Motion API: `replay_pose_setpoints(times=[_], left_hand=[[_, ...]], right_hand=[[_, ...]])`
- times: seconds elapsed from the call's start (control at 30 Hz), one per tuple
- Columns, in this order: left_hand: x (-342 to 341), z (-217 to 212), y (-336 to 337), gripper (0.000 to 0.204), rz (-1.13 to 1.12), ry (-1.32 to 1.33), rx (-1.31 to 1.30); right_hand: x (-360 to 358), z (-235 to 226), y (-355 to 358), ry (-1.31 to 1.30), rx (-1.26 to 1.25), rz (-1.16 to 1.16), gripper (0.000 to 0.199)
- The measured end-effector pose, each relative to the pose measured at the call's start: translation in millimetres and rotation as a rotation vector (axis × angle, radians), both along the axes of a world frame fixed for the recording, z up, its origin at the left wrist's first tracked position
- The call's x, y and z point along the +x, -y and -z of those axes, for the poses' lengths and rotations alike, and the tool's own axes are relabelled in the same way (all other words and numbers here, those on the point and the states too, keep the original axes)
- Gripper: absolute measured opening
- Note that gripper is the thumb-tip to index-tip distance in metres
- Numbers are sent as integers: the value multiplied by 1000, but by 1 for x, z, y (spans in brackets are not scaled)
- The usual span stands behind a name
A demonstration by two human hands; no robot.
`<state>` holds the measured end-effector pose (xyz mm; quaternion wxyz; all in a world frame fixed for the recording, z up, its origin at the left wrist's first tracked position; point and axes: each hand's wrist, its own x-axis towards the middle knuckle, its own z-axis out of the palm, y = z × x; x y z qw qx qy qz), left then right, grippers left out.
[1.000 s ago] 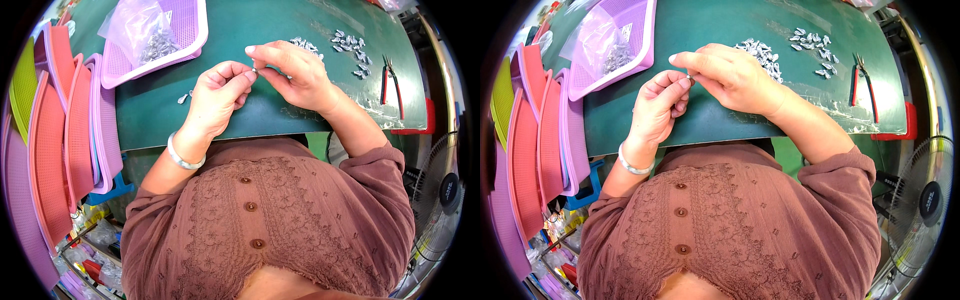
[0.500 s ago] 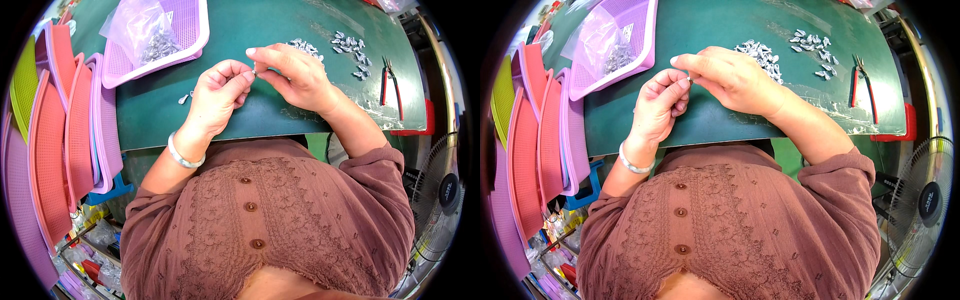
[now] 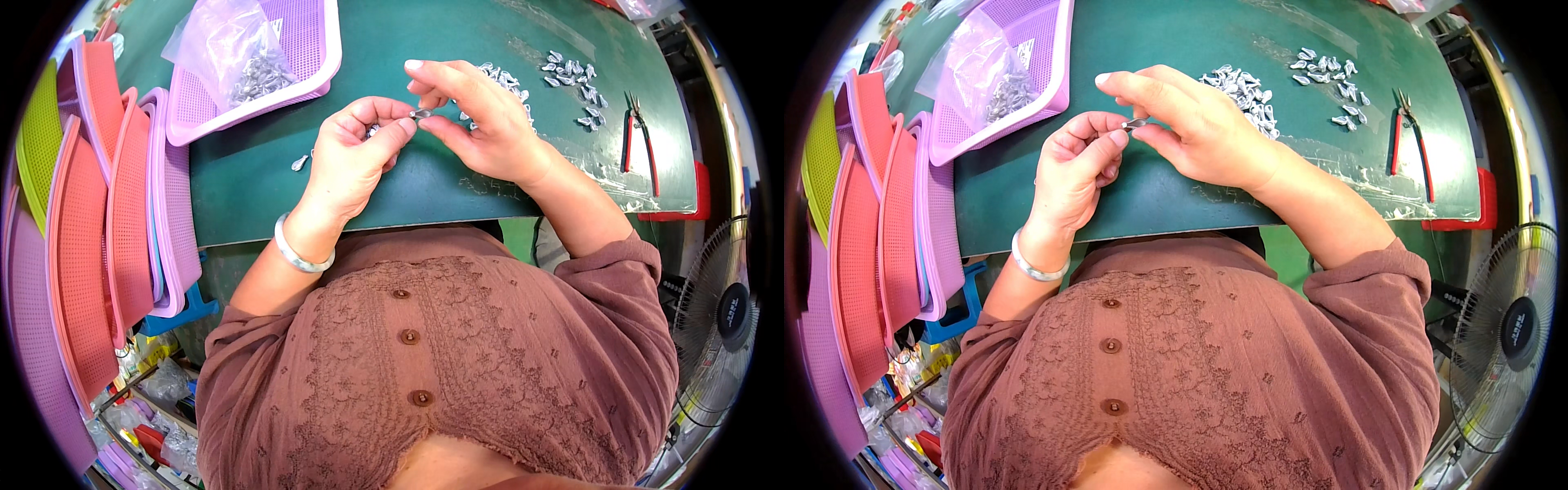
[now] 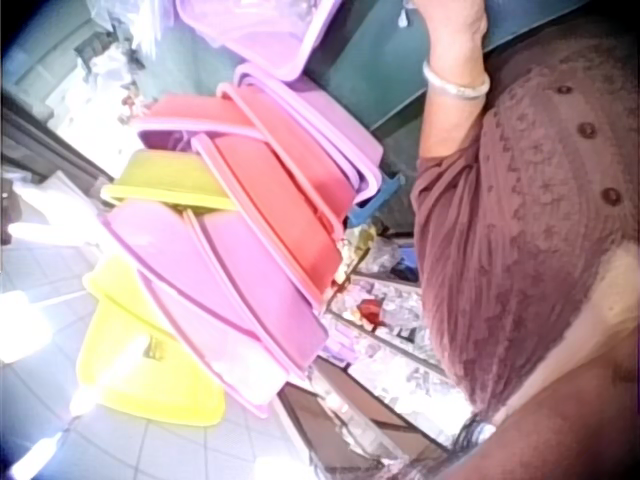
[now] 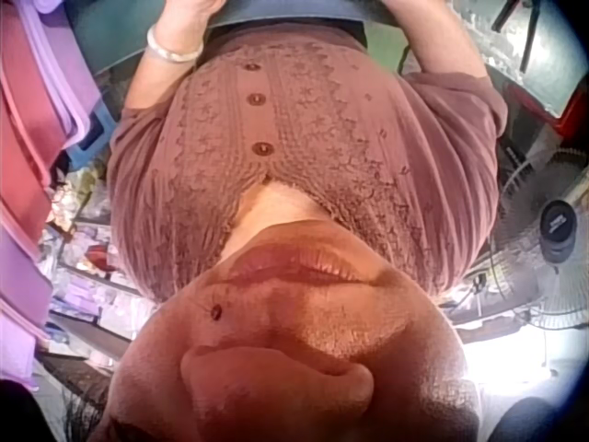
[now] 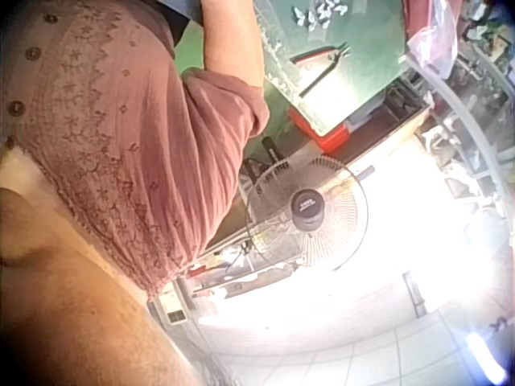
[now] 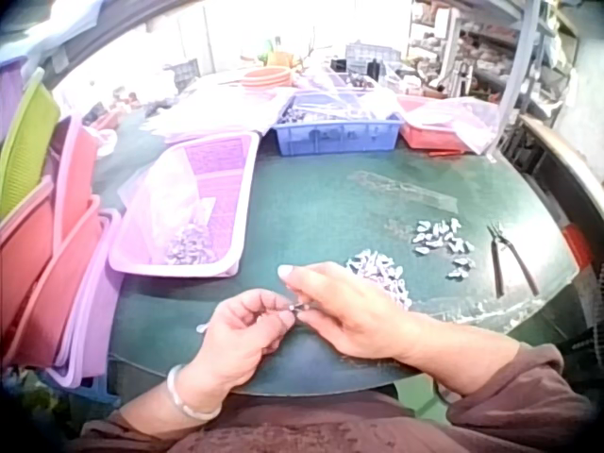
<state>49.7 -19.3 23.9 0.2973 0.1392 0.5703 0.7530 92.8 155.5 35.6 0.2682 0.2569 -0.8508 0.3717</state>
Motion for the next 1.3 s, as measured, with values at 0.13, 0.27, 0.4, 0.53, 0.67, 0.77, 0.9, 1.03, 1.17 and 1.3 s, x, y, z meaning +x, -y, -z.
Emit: replay_pose_setpoints(times=[0.13,0.27,0.4,0.53,0.67,0.77,0.9,1.03,1.17,1.3], left_hand=[[1,2,-2,9,-20,-94,-10],[2,1,-4,9,-44,-97,-24],[2,3,-4,9,-70,-77,-18],[1,5,-3,10,-87,-11,28],[1,3,-3,9,-113,13,27],[1,3,-4,8,-119,-8,10],[3,4,-4,10,-140,-151,-43],[5,4,-4,10,-156,-174,-57],[4,3,-3,11,-136,-175,-53],[4,4,-3,10,-133,-160,-72]], right_hand=[[0,1,2,11,-40,-14,57],[-2,3,1,-32,-38,-31,57],[-1,0,0,44,-55,-28,57],[-6,9,-5,192,-188,-67,57],[-3,10,-10,500,-366,-188,57],[-3,11,-8,546,-479,-232,55],[-4,8,-7,598,-534,-205,51],[-5,11,-5,505,-523,-164,47],[-6,15,-5,356,-426,-118,49],[-4,12,-7,361,-312,-127,55]])
